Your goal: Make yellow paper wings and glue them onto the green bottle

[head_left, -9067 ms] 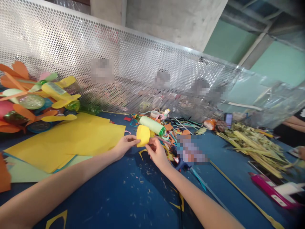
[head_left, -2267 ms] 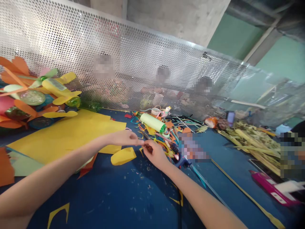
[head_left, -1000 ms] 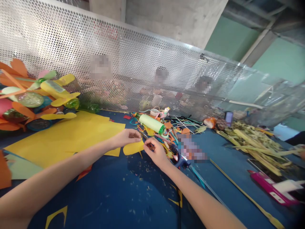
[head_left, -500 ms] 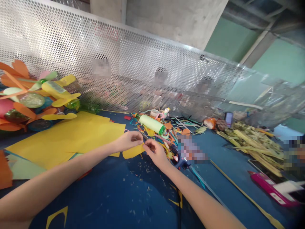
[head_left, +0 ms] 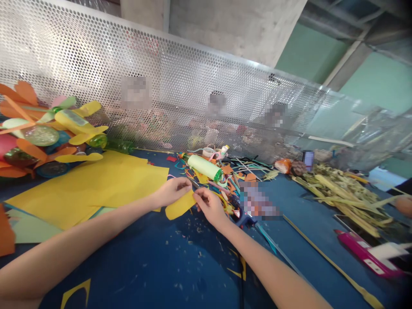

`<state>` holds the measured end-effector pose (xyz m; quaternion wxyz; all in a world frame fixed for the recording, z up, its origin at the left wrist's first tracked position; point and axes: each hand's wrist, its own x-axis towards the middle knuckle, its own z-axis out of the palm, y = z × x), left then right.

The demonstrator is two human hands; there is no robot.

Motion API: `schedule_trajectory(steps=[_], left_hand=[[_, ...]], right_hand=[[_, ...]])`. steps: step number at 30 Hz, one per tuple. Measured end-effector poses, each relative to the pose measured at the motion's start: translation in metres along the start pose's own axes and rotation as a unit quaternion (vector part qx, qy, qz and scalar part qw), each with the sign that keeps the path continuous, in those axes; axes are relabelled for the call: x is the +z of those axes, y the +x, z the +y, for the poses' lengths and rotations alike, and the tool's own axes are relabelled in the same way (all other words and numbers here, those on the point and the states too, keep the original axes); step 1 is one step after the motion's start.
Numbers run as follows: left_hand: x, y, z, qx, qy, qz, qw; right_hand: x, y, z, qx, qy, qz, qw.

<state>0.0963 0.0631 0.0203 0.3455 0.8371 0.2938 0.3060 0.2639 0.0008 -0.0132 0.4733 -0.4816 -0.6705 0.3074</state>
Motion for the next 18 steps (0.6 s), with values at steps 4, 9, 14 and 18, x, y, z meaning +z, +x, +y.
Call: schedule_trajectory(steps=[4,9,14,18], left_hand=[[-0.0034,0.0036,-0.0060,-0.032,-0.060,-0.042,0.997],[-0.0068,0.0039,-0.0084,-0.051,-0.083,-0.052,0.994],[-0.0084,0.0028,-0.0081,-0.089,-0.080,-0.048,0.992],[-0.0084,0.0032,-0.0111,-0.101,-0.087,-0.046,0.990]], right_hand=[[0.0000,0.0012,0.0024,0.001,0.005,0.016,1.000],[-0.0008,0.0020,0.0032,0.003,-0.001,0.024,1.000],[-0.0014,0.0016,0.0034,-0.002,-0.015,0.027,1.000],[-0.0017,0.0003,-0.0021,-0.018,-0.037,0.064,0.997]])
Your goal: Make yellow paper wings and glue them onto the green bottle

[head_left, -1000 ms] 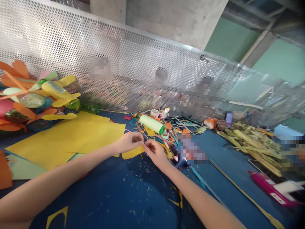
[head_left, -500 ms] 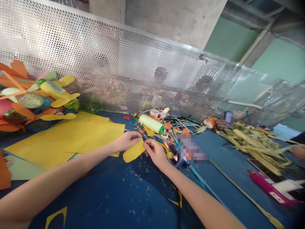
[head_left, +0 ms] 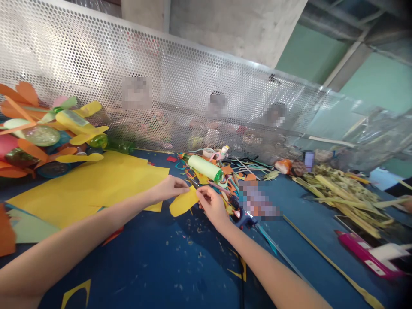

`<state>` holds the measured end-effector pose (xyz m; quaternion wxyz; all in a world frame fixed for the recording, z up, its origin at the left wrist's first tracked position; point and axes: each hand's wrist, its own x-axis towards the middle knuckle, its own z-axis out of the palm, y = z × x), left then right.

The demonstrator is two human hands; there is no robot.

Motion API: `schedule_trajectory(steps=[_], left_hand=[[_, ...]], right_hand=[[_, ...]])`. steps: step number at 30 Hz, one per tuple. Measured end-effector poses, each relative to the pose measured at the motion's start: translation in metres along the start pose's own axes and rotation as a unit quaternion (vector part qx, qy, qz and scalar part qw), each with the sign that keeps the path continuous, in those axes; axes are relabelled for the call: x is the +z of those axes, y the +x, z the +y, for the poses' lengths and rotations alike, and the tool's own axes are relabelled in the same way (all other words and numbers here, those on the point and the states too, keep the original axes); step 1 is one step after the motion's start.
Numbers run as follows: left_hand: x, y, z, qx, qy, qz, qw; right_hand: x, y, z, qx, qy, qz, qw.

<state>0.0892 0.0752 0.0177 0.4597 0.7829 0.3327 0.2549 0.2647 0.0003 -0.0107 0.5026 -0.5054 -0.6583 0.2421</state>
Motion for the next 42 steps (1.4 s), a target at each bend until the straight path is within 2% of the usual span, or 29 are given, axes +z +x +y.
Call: schedule_trajectory(steps=[3,5,9,13,20,26,29,33,37,39,42], left_hand=[[0.001,0.002,-0.002,-0.002,-0.033,0.009,0.999],[0.002,0.002,-0.003,-0.011,-0.052,0.019,0.998],[0.001,0.002,0.001,-0.038,-0.074,0.049,0.995],[-0.001,0.000,0.006,-0.046,-0.085,0.060,0.993],[-0.002,0.002,0.000,-0.033,-0.075,0.070,0.994],[0.000,0.003,-0.002,-0.032,-0.051,0.067,0.996],[0.001,0.003,-0.002,-0.023,-0.045,0.055,0.997],[0.003,0.003,-0.004,-0.009,-0.045,0.037,0.998],[0.005,0.002,-0.004,0.000,-0.057,0.051,0.997],[0.005,0.000,-0.002,-0.001,-0.115,0.027,0.993],[0.004,-0.003,0.001,0.017,-0.200,-0.044,0.979]], right_hand=[[-0.002,-0.002,-0.009,-0.072,-0.062,0.051,0.994],[-0.003,-0.003,-0.015,-0.122,-0.118,0.061,0.984],[-0.003,-0.005,-0.019,-0.172,-0.167,0.029,0.970],[-0.001,-0.004,-0.015,-0.178,-0.174,0.001,0.969],[-0.002,-0.003,-0.012,-0.158,-0.159,-0.025,0.974],[-0.002,-0.004,-0.013,-0.146,-0.142,-0.014,0.979],[-0.001,-0.004,-0.011,-0.118,-0.118,0.001,0.986],[0.000,-0.002,-0.003,-0.036,-0.032,0.029,0.998],[0.000,0.004,0.004,0.014,0.087,0.062,0.994],[0.000,0.006,0.008,0.028,0.123,0.072,0.989],[0.001,0.008,0.012,0.042,0.135,0.079,0.987]])
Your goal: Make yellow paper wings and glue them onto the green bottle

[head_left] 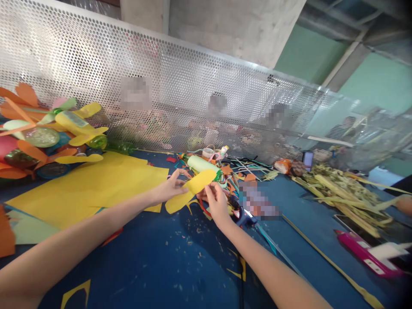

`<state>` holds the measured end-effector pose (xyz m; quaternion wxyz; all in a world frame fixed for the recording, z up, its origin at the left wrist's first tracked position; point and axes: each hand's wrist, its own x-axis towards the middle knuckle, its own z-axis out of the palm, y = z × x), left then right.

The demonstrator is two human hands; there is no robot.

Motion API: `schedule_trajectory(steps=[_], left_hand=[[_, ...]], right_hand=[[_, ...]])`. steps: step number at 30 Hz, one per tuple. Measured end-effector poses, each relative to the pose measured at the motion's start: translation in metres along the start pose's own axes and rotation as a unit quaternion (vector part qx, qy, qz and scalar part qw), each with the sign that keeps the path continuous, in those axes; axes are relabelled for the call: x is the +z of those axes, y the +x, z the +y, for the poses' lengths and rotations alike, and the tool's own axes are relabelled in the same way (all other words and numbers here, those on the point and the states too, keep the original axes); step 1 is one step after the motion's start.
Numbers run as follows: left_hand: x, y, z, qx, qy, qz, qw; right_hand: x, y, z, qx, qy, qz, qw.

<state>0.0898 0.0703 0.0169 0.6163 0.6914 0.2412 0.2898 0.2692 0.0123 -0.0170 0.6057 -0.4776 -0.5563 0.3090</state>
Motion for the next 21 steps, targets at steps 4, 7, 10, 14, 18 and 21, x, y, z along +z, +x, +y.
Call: schedule_trajectory(steps=[4,7,10,14,18,21], left_hand=[[-0.003,-0.003,0.005,0.030,0.024,-0.060,0.997],[-0.006,-0.003,0.005,0.048,0.099,-0.088,0.990],[-0.011,-0.003,0.004,0.033,0.138,-0.082,0.986],[-0.020,-0.001,0.004,0.013,0.132,-0.063,0.989],[-0.031,0.001,0.003,0.027,0.125,-0.054,0.990],[-0.039,0.002,0.001,0.027,0.129,-0.044,0.990]], right_hand=[[-0.001,0.001,-0.001,-0.019,-0.115,-0.008,0.993],[-0.005,0.004,-0.008,-0.048,-0.283,-0.037,0.957],[-0.015,0.008,-0.018,-0.055,-0.374,-0.055,0.924],[-0.027,0.009,-0.026,-0.040,-0.501,-0.060,0.862],[-0.030,0.006,-0.026,-0.012,-0.579,-0.103,0.808],[-0.030,0.005,-0.024,-0.001,-0.606,-0.132,0.785]])
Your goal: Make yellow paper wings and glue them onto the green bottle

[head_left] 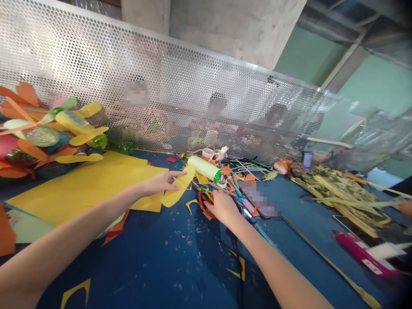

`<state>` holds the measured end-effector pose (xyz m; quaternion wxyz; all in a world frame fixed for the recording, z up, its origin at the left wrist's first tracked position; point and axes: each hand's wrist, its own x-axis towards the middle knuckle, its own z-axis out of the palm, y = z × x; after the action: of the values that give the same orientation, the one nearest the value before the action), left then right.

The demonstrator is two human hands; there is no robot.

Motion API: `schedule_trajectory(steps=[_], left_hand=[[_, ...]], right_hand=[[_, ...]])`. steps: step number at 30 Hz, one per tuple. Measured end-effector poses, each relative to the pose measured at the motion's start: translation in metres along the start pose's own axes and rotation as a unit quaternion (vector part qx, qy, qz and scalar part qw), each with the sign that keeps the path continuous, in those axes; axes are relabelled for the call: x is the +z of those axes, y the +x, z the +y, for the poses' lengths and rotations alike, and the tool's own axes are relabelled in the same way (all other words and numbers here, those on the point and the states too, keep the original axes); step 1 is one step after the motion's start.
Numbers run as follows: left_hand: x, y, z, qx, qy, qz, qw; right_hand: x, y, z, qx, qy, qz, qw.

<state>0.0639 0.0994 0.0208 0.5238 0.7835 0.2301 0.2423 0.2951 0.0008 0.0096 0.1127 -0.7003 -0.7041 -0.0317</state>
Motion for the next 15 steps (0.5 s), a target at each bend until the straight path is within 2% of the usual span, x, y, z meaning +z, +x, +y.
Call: schedule_trajectory(steps=[4,8,12,15], left_hand=[[-0.008,0.000,-0.001,-0.017,0.036,0.026,0.999],[-0.013,-0.001,0.001,-0.029,0.063,0.049,0.996],[-0.017,-0.001,0.001,-0.038,0.075,0.078,0.993],[-0.020,-0.001,0.001,-0.042,0.075,0.088,0.992]], right_hand=[[0.003,0.000,0.001,0.000,-0.002,-0.018,1.000],[0.006,0.001,0.003,0.019,0.045,-0.020,0.999],[0.007,0.006,0.006,0.059,0.150,-0.002,0.987],[0.008,0.013,0.007,0.079,0.274,0.011,0.958]])
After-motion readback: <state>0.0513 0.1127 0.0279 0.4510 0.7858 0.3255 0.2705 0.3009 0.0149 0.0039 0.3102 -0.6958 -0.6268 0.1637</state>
